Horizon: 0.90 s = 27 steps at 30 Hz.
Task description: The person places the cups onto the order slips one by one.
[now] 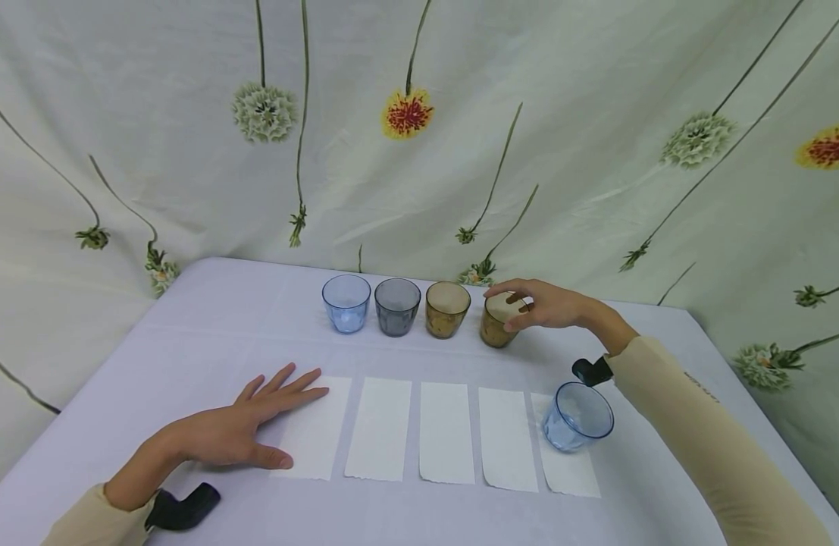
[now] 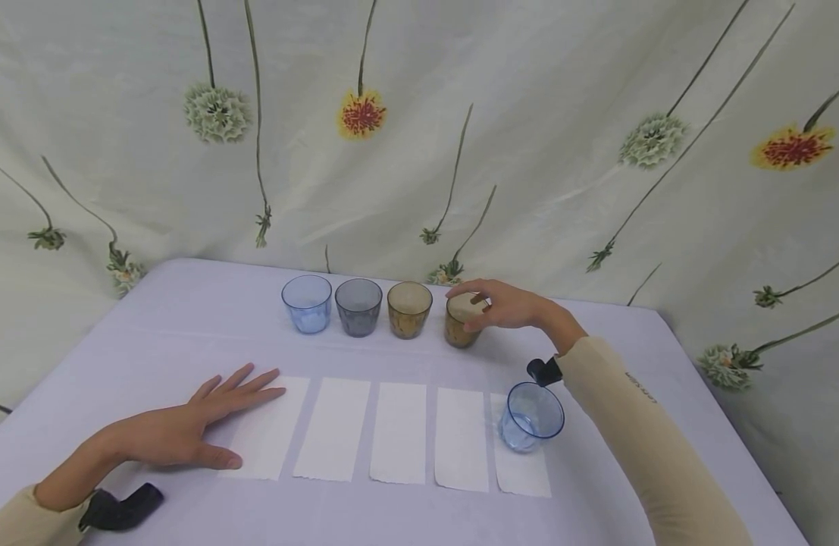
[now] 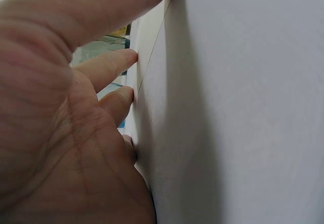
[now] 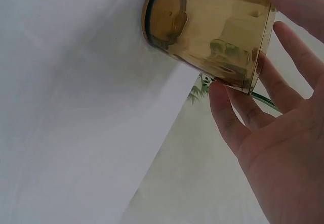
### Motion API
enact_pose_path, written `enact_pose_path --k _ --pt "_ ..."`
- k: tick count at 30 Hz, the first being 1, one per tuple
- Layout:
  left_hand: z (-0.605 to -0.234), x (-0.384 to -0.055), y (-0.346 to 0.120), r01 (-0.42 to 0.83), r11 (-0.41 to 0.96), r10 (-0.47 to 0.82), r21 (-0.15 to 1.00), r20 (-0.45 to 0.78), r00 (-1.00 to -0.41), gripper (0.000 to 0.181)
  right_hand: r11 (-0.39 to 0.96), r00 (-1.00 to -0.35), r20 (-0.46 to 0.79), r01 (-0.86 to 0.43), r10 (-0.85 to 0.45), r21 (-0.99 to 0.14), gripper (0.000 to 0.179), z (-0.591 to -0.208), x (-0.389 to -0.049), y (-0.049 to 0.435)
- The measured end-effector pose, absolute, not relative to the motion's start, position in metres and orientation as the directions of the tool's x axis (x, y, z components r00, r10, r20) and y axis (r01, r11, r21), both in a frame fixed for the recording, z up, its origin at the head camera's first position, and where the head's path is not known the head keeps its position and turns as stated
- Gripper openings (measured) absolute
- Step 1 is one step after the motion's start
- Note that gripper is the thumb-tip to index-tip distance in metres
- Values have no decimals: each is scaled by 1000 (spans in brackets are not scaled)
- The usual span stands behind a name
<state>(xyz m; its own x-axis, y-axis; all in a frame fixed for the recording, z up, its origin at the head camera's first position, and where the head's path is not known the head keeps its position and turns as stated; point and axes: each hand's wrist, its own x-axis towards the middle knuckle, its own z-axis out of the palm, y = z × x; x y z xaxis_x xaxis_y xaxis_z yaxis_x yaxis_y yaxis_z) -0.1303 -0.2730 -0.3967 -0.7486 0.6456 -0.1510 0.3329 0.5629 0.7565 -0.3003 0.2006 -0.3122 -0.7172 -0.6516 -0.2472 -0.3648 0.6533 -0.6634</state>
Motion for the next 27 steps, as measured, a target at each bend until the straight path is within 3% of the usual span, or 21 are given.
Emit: enact_pose_path --k 11,27 --pt "-398 -129 -274 339 547 650 765 -133 -748 86 678 -734 -213 -421 -645 -602 63 -311 -298 198" --pt "-398 -130 -272 338 551 650 763 -138 -747 86 649 -722 -186 -438 -666 -623 63 -308 -290 199"
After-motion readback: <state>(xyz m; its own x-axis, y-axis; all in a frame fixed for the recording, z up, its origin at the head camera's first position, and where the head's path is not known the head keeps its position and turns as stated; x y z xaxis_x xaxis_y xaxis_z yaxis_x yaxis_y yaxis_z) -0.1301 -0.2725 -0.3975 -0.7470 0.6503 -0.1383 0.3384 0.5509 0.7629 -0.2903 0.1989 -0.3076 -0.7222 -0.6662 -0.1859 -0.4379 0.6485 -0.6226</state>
